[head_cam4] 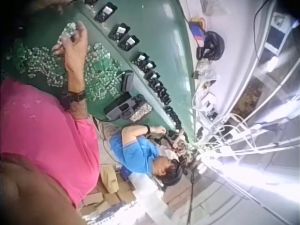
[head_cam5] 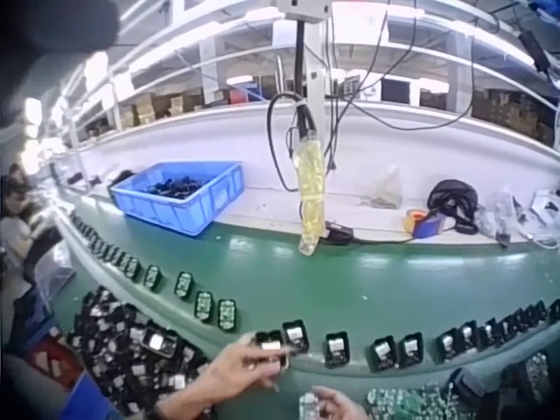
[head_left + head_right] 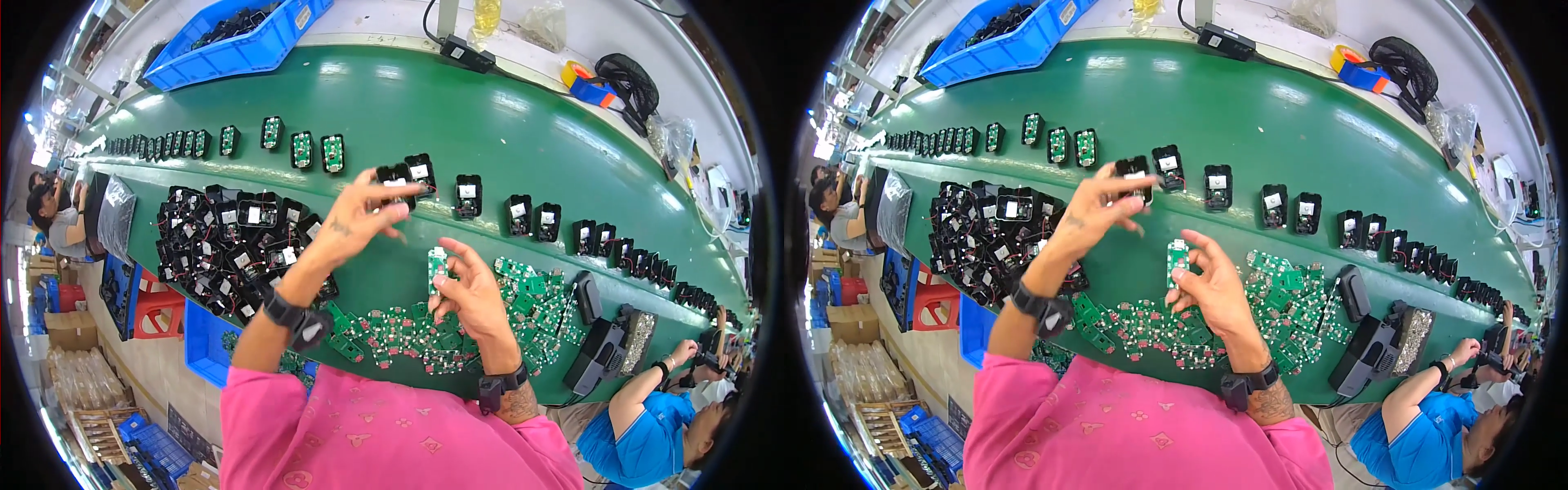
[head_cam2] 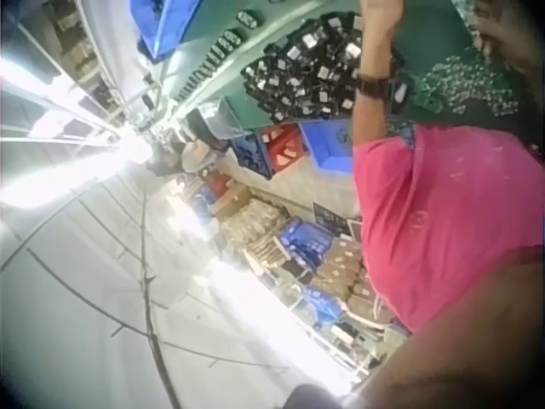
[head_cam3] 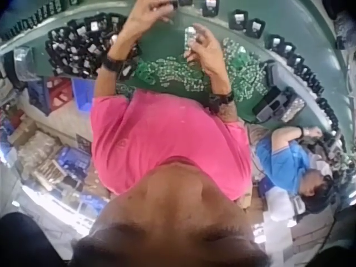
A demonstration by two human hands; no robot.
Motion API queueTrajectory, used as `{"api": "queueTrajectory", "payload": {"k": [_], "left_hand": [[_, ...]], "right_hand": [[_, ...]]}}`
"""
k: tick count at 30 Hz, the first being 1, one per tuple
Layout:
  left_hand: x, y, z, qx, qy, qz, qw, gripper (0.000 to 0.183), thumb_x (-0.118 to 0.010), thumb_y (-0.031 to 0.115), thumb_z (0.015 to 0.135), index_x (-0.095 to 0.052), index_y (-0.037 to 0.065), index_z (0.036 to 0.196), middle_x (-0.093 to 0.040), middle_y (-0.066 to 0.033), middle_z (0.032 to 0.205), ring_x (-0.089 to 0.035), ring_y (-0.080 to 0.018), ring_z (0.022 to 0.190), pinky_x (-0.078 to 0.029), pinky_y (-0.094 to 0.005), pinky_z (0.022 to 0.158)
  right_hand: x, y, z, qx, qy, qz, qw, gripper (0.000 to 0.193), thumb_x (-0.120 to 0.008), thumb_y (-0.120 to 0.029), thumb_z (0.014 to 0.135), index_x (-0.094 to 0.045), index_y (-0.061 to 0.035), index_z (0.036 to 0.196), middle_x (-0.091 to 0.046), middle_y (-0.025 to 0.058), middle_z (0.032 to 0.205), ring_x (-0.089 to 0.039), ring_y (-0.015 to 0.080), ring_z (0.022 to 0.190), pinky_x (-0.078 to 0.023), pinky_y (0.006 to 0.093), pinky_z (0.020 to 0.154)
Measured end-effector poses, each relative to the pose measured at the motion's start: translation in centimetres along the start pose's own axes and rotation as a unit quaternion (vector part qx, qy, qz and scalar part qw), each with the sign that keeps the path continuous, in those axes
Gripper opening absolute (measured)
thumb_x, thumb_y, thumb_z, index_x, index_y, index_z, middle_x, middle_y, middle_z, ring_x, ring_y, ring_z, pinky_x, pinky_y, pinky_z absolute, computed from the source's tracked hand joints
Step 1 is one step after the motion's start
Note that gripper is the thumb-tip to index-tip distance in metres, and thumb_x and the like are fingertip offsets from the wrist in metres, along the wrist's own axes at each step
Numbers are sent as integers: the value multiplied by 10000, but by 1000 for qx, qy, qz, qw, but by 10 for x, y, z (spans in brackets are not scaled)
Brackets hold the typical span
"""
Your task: The person picks up a circuit board and a black plastic housing, fits the board into the housing, and presses them together by hand. The person then places the assembled unit onto the conveyor belt and repeats the process.
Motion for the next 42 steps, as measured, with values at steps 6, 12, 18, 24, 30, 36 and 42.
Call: {"api": "queueTrajectory", "payload": {"k": [6,12,18,24,30,36,42], "left_hand": [[-22,-26,-46,90,15,-86,992,284,-662,238,963,-741,63,1173,-656,-89,870,-580,-92,705,-501,-325,860],[-42,-8,-57,17,54,57,997,317,-660,70,850,-752,83,1153,-640,-111,1218,-637,-220,1061,-531,-332,845],[-63,12,-57,-95,-24,133,986,480,-639,-53,618,-728,32,1082,-564,-210,1304,-594,-412,1141,-497,-438,903],[-60,15,-58,-66,5,125,990,287,-660,14,754,-728,-23,1030,-638,-193,1209,-644,-309,1083,-523,-378,842],[-64,14,-53,-25,-6,114,993,270,-688,-20,765,-746,-6,1028,-570,-180,1306,-648,-230,1088,-537,-339,828],[-66,11,-58,76,-4,-133,988,722,-720,-46,799,-458,61,1463,-494,-100,1384,-593,-165,1128,-528,-286,867],[-73,3,-57,92,-19,-219,971,735,-687,9,879,-346,62,1527,-533,-79,1334,-582,-120,1040,-524,-271,810]], "right_hand": [[11,-20,-12,60,31,-92,993,303,-626,-16,942,-551,52,1227,-623,94,985,-656,139,612,-455,217,413],[-27,-44,-21,126,-27,-136,982,183,-617,-8,960,-650,43,1131,-640,69,1009,-652,88,653,-526,215,541],[-34,-46,-14,152,-25,-138,978,173,-668,31,913,-638,45,1083,-667,73,918,-640,83,680,-507,203,523],[-25,-44,-13,130,21,-177,975,183,-710,-13,905,-650,30,1072,-674,40,845,-572,26,623,-421,177,493],[-7,-45,-11,136,39,-180,973,178,-729,-53,907,-656,23,1050,-680,30,838,-553,9,616,-394,168,489],[8,-48,-11,147,94,-155,972,178,-732,-65,907,-637,13,1036,-666,13,826,-555,10,618,-401,170,494],[13,-44,-11,157,96,-168,968,197,-733,-60,897,-621,2,1047,-661,30,870,-579,39,681,-441,186,558]]}}
Point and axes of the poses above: each hand's wrist, its own z-axis towards the middle knuckle, its own x-axis out of the back of the hand, y = z × x, the point moved 9 cm from there along z, towards the middle knuckle
